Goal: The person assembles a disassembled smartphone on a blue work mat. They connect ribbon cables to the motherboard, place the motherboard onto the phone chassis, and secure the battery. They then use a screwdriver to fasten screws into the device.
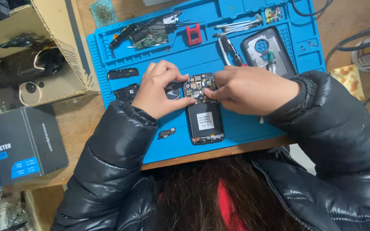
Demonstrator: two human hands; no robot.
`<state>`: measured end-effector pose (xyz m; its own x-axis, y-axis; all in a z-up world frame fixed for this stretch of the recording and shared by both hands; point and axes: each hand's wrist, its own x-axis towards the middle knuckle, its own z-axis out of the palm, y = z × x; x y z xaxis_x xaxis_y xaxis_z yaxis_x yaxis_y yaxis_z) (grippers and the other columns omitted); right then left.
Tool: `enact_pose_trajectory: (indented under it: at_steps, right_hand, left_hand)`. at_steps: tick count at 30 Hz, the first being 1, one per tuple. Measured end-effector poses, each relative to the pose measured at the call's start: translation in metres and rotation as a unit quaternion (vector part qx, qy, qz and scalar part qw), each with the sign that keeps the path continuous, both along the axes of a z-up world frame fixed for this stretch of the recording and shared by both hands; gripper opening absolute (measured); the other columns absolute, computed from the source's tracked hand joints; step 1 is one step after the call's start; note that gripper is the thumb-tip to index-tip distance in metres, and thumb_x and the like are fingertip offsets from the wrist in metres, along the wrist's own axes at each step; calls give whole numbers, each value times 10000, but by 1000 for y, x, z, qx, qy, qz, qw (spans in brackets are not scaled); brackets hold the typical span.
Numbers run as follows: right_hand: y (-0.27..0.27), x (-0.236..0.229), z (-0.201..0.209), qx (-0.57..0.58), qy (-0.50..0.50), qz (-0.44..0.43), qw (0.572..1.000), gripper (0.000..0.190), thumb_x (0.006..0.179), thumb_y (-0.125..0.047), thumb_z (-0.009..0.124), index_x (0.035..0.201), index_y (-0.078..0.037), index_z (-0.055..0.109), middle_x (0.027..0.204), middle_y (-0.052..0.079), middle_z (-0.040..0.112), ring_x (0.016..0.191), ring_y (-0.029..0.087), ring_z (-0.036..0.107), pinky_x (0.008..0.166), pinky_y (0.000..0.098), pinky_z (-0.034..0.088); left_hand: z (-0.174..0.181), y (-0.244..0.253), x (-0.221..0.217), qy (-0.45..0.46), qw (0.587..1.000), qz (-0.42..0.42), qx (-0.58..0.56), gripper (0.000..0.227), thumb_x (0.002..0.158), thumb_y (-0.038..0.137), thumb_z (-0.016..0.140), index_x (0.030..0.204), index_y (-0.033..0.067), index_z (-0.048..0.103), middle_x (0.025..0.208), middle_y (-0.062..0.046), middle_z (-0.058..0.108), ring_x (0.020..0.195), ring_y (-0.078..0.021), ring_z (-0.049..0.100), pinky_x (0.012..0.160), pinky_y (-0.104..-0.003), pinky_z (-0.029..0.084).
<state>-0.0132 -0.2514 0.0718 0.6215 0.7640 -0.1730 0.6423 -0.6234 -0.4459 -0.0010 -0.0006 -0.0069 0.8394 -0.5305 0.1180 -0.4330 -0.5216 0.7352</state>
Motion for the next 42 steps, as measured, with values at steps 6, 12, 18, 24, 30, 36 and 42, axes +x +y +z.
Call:
enact_pose_trajectory:
  at_steps: [6,12,18,24,30,36,42]
  right_hand:
    - [1,2,2,0,3,5,1000,187,842,-128,663,987,-78,770,797,106,681,764,251,664,647,328,570]
    - [1,2,0,1,3,6,1000,161,848,-126,672,959,-74,776,794,109,686,753,242,670,655,315,576]
    - [2,1,3,14,-7,6,1000,160,849,-112,662,949,-58,774,778,118,676,731,253,659,610,337,562]
    - [3,1,2,13,-2,5,1000,149,846,-101,665,937,-72,779,776,106,679,724,230,664,621,305,565]
    - [4,0,4,12,-7,5,1000,147,847,-104,665,932,-66,779,771,100,677,720,220,660,611,302,551]
    - [4,0,-2,22,4,13,1000,143,853,-97,653,915,-55,775,777,108,672,726,238,668,616,308,558]
    - [5,3,11,29,25,-18,999,169,823,-69,670,956,-46,771,780,118,672,715,263,658,589,338,547]
  left_hand:
    - [5,-3,1,13,1000,3,9,466,658,352,922,1013,168,683,1009,-15,531,993,-280,515,900,-450,402]
    - [5,-2,0,51,998,2,30,512,649,340,917,1056,173,656,1049,-10,514,1050,-289,492,924,-462,381]
    - [15,-6,-2,91,994,11,59,529,656,322,903,1072,177,611,1065,-17,469,1095,-286,445,947,-475,339]
    - [13,-8,-2,108,991,17,73,536,662,329,901,1067,186,581,1071,-9,450,1114,-279,424,951,-479,318]
    - [19,-12,-5,110,991,26,72,519,665,288,903,1048,170,572,1067,-20,441,1123,-273,412,954,-467,302]
    - [18,-12,-5,104,991,28,75,527,654,295,906,1036,159,569,1070,-30,448,1122,-283,416,950,-473,307]
    - [19,-8,-2,102,993,10,64,519,671,265,905,1061,149,585,1073,-38,453,1115,-286,415,940,-459,305]
